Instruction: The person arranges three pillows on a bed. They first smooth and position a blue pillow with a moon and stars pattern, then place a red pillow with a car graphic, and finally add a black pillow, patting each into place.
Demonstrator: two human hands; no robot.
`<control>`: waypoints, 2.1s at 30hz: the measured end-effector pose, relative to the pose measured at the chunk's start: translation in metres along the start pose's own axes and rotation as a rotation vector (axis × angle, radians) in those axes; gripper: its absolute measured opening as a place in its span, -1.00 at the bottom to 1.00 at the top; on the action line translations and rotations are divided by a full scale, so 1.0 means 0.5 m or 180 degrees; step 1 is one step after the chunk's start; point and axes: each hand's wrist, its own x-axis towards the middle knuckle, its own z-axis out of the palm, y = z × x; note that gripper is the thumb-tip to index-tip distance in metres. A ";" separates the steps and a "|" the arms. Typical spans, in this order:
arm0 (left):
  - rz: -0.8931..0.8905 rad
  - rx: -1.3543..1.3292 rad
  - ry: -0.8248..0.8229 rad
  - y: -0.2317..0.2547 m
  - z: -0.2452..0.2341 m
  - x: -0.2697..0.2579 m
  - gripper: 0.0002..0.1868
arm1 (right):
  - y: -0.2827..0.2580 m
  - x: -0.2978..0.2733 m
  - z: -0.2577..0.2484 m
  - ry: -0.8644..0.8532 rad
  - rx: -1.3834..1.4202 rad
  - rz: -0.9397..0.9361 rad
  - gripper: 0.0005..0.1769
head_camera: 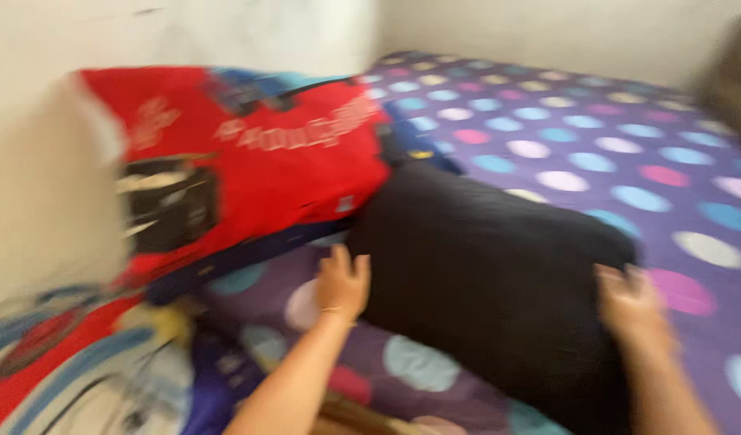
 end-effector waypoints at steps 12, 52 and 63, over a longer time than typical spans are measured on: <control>0.0784 -0.0279 0.0345 0.294 0.069 0.044 -0.28 | -0.238 0.236 -0.085 -0.0268 0.0266 -0.0983 -0.34; -0.1193 0.0283 -0.1248 0.172 0.140 0.195 -0.24 | 0.066 0.081 -0.001 -0.2175 0.3062 0.3234 0.15; -0.1355 -0.1797 -0.2358 0.113 0.175 0.341 0.05 | 0.120 0.147 -0.019 -0.1766 0.4973 0.3716 -0.07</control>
